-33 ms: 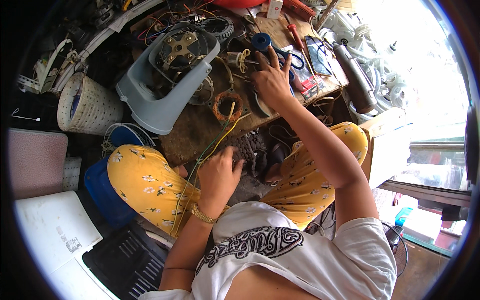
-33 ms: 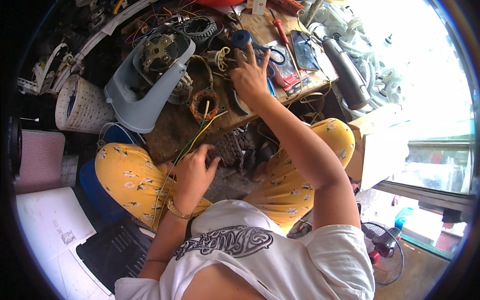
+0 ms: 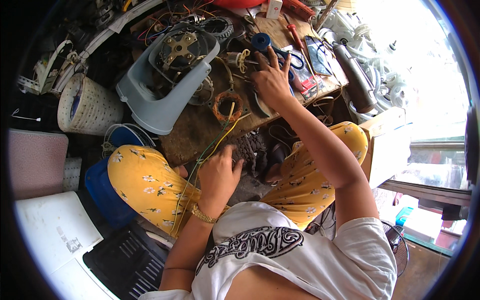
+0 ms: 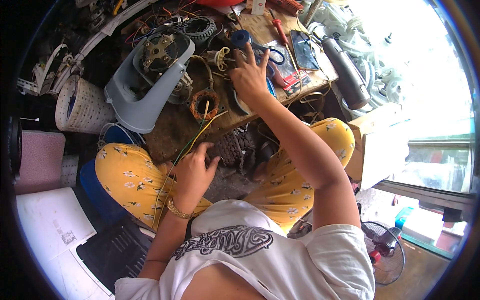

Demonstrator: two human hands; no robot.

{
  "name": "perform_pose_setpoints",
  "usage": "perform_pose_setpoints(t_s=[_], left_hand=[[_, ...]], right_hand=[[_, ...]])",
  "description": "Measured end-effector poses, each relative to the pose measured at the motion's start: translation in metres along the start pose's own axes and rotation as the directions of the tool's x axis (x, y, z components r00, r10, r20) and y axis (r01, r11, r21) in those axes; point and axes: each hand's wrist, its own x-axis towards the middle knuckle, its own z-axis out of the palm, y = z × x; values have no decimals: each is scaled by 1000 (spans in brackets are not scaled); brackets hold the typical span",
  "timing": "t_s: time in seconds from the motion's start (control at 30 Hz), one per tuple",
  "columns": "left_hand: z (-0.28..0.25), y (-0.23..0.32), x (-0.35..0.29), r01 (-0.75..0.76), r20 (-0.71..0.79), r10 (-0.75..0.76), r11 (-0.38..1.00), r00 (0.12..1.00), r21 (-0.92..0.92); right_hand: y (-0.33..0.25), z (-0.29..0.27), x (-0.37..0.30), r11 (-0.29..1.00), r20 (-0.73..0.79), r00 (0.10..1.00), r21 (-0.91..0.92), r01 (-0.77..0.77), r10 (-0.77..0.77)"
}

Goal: The person uses a soldering iron to attach a yellow wire to the copper coils of an appliance motor, then wraps the connection with blue electrical tape and handles other wires by hand.

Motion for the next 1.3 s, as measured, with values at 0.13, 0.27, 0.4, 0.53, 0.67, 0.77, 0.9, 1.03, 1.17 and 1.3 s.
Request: perform_pose_setpoints(t_s=[0.13, 0.27, 0.4, 0.53, 0.67, 0.77, 0.9, 1.03, 1.17, 1.3], left_hand=[[-8, 7, 1, -97, -29, 95, 989, 995, -110], [-27, 15, 7, -159, -187, 101, 931, 977, -330], [-43, 16, 41, -234, -367, 46, 841, 929, -488], [-67, 17, 70, -286, -408, 86, 842, 909, -458], [-99, 16, 77, -312, -453, 128, 879, 882, -360], [-119, 19, 69, -301, -499, 136, 916, 856, -266], [-124, 23, 41, -235, -506, 104, 950, 856, -203], [-97, 25, 11, -193, -384, 53, 923, 922, -334], [-56, 22, -10, -147, -192, 83, 928, 978, -342], [-9, -2, -18, -88, -88, 78, 990, 993, -112]], right_hand=[[5, -4, -1, 998, -74, 997, 62, 18, -13], [1, -45, -8, 935, -68, 994, 350, -60, 90], [18, -51, -14, 764, 21, 999, 643, -43, 39], [6, -62, -17, 872, 8, 999, 487, -46, 48], [-1, -51, -10, 981, -86, 993, 183, -66, 83], [-9, -14, 1, 996, -123, 990, 47, 80, -74], [-17, 15, 7, 996, -167, 985, 68, 56, -44], [-24, 14, 15, 999, -69, 997, 29, -24, 26], [-12, -10, 7, 960, -131, 991, 280, 26, 12], [-6, -66, -9, 675, 144, 982, 713, -189, 124]])
